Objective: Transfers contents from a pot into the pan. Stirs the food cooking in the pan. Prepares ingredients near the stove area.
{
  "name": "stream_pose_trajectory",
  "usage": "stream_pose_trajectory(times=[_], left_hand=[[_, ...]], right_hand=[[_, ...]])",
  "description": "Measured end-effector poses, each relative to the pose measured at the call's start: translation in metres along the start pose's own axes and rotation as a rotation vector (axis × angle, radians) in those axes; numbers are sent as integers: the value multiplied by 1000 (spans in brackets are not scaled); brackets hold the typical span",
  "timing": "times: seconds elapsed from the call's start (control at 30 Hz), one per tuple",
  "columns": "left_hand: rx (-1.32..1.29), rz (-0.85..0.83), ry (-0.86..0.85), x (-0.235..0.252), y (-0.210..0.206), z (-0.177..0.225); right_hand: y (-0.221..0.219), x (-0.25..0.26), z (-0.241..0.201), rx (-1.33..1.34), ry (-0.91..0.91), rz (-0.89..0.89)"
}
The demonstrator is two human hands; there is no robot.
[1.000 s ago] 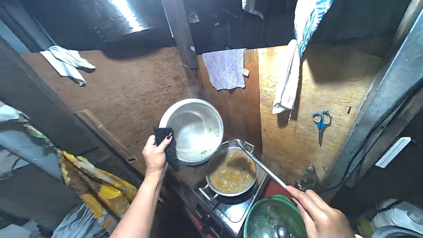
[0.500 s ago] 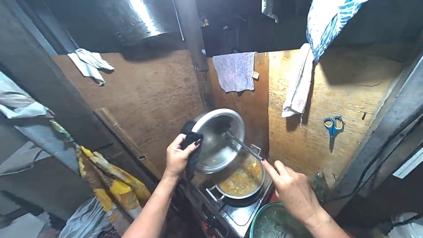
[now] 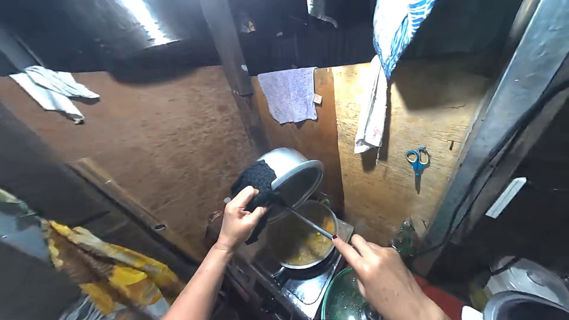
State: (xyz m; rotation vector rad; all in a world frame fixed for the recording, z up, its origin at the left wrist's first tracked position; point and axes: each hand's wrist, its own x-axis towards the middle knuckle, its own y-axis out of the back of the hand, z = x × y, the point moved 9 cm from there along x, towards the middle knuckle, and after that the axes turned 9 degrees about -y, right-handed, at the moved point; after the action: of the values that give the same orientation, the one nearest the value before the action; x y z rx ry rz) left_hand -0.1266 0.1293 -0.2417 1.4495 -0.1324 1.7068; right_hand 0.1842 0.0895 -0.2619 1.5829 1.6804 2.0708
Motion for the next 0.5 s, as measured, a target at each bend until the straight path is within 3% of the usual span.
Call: stream_pose_trajectory(times=[0.13, 0.33, 0.5], left_hand=[[107, -37, -77, 0, 0, 1], [44, 2, -50, -2, -5, 7], [96, 35, -13, -4, 7, -5]], right_hand=[[17, -8, 19, -134, -69, -98], [-14, 1, 31, -78, -122, 57], [3, -16, 25, -54, -139, -144]])
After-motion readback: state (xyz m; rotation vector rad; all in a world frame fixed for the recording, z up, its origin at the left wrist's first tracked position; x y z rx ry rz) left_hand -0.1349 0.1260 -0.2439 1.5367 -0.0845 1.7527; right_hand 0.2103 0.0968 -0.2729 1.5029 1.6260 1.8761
